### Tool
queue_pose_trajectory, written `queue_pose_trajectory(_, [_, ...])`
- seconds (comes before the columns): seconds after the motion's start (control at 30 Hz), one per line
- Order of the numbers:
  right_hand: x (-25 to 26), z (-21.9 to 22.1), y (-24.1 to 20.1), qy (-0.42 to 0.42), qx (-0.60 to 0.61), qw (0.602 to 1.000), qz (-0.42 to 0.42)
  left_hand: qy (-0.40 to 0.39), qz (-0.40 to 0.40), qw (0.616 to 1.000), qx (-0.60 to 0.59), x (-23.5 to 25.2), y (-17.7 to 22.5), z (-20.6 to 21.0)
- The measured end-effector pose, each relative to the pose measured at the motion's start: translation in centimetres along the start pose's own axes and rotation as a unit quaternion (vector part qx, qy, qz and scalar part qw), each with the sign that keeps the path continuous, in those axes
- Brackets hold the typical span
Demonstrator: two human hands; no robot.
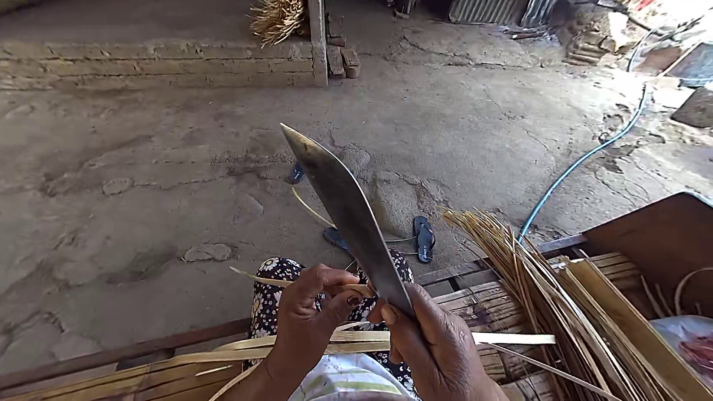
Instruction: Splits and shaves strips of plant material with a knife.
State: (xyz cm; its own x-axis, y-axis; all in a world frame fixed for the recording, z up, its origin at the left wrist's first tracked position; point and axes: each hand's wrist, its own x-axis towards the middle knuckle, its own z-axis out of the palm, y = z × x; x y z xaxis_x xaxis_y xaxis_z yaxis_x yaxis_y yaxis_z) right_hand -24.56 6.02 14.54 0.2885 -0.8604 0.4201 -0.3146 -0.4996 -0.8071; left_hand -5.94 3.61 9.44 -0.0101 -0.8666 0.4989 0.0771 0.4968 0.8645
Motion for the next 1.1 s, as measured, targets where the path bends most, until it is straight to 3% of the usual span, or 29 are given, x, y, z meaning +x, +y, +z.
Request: queue_pose_trajectory(1.1, [-0.7, -0.9, -0.2, -0.056, -0.091, 0.994, -0.001, -0.017, -0.013, 1.0, 0.006, -0.9, -0.1, 0.8])
